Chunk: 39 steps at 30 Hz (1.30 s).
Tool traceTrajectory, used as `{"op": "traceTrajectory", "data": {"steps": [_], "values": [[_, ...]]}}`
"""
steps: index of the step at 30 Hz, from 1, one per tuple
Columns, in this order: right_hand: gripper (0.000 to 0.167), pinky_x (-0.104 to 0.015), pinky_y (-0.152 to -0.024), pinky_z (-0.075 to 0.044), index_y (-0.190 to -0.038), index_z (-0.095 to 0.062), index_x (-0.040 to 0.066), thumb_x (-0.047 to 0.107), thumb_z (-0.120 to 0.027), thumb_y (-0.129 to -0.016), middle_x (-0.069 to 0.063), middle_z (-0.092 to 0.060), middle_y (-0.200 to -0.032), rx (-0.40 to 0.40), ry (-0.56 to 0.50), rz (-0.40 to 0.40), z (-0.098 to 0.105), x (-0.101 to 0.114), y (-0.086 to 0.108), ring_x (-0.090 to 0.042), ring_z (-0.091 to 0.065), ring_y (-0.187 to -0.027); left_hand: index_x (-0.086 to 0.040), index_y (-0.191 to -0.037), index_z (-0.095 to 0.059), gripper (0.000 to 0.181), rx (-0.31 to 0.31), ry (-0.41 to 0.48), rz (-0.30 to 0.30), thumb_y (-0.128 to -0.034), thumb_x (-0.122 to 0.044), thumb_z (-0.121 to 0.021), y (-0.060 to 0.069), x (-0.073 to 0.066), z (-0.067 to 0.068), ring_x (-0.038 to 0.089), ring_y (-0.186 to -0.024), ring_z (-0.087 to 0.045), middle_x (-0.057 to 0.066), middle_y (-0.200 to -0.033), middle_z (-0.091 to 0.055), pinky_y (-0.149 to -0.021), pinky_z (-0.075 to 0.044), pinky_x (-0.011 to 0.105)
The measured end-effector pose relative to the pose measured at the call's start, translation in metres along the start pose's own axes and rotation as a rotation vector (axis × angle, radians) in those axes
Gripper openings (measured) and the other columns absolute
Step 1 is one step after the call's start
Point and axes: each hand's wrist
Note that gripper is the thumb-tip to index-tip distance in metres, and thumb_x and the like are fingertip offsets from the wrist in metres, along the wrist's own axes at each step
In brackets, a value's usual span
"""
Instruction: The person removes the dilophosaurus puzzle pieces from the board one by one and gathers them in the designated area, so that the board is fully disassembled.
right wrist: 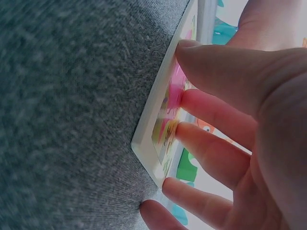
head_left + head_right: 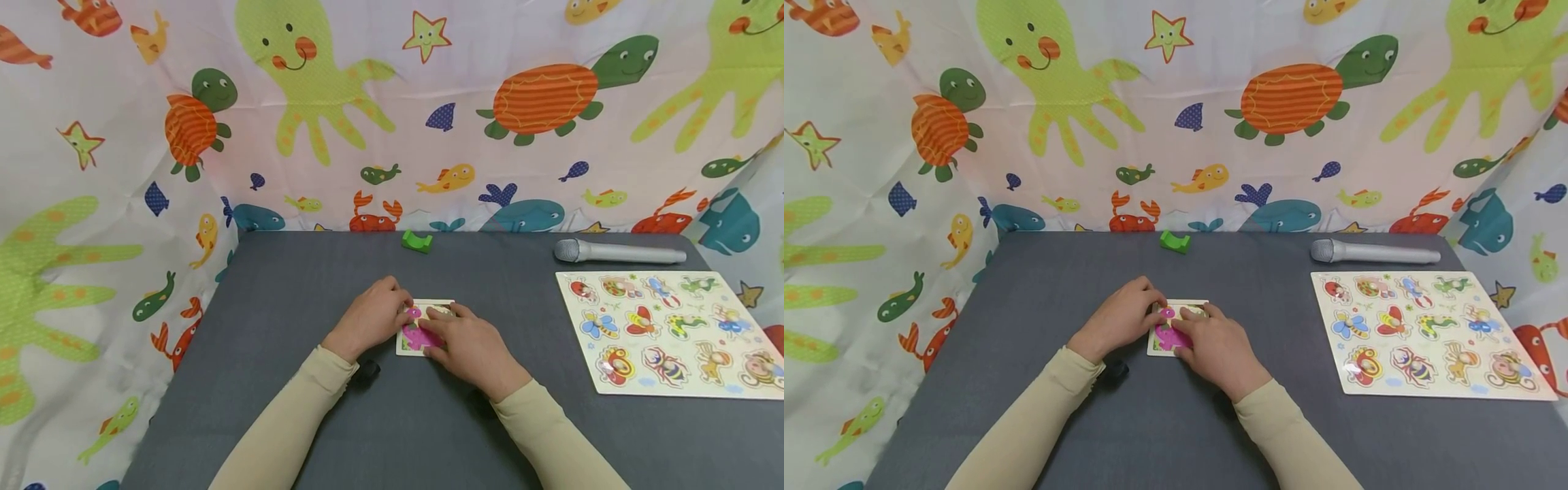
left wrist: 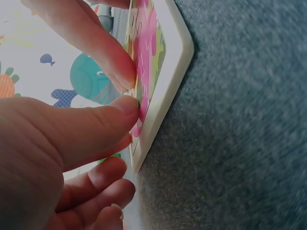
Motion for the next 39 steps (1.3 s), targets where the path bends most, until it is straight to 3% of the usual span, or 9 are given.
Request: {"op": "traceTrajectory", "data": {"steps": [12, 18, 24, 28, 39], "values": [[0.059, -0.058, -0.103, -0.059, -0.147, -0.069, 0.024, 0.046, -0.082, -0.094, -0.006, -0.062, -0.158, 0.004, 0.0, 0.005, -0.0002, -0.0003, 0.0003, -0.045, -0.054, -0.148, -0.014, -0.123, -0.075, 0.029, 0.047, 0.053, 0.039, -0.1015, -0.034, -0.077, -0.0014, 0.0022, -0.0027, 0.019, -0.108, -0.06, 0.006, -0.122, -0.064, -0.103, -0.058, 0.038], [0.059, -0.058, -0.102, -0.059, -0.147, -0.069, 0.024, 0.046, -0.082, -0.094, -0.006, -0.062, -0.158, 0.008, -0.006, 0.001, 0.0008, -0.0001, 0.001, -0.044, -0.054, -0.148, -0.015, -0.116, -0.076, 0.019, 0.06, 0.069, 0.003, -0.1039, -0.03, -0.074, -0.0023, 0.0014, -0.0042, 0.018, -0.107, -0.06, 0.005, -0.119, -0.064, -0.103, -0.057, 0.037], [0.061, -0.059, -0.105, -0.058, -0.149, -0.068, 0.024, 0.047, -0.081, -0.095, -0.006, -0.06, -0.159, 0.021, 0.005, -0.003, 0.0008, 0.0007, 0.0003, -0.045, -0.053, -0.149, -0.016, -0.123, -0.076, 0.031, 0.042, 0.017, 0.047, -0.1003, -0.037, -0.078, 0.0, 0.0005, -0.0014, 0.018, -0.108, -0.058, 0.005, -0.121, -0.063, -0.101, -0.059, 0.038], [0.061, -0.06, -0.105, -0.057, -0.149, -0.067, 0.024, 0.047, -0.081, -0.095, -0.006, -0.06, -0.159, 0.022, 0.011, -0.002, 0.0009, 0.001, -0.0002, -0.045, -0.053, -0.149, -0.016, -0.123, -0.077, 0.033, 0.042, -0.013, 0.035, -0.0997, -0.039, -0.078, 0.0004, 0.0008, -0.0002, 0.019, -0.108, -0.057, 0.005, -0.119, -0.062, -0.098, -0.06, 0.037], [0.06, -0.059, -0.101, -0.06, -0.148, -0.069, 0.024, 0.046, -0.083, -0.093, -0.007, -0.062, -0.158, 0.014, -0.004, -0.008, 0.0029, 0.0009, -0.0006, -0.045, -0.053, -0.149, -0.014, -0.123, -0.071, 0.03, 0.05, 0.13, 0.063, -0.1016, -0.034, -0.077, -0.0042, 0.0062, -0.0021, 0.019, -0.11, -0.057, 0.005, -0.123, -0.062, -0.102, -0.057, 0.038]]}}
Point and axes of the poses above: each hand's wrist, its own y-axis away from the middle knuckle, its own z-axis out of the back of the hand, x = y × z
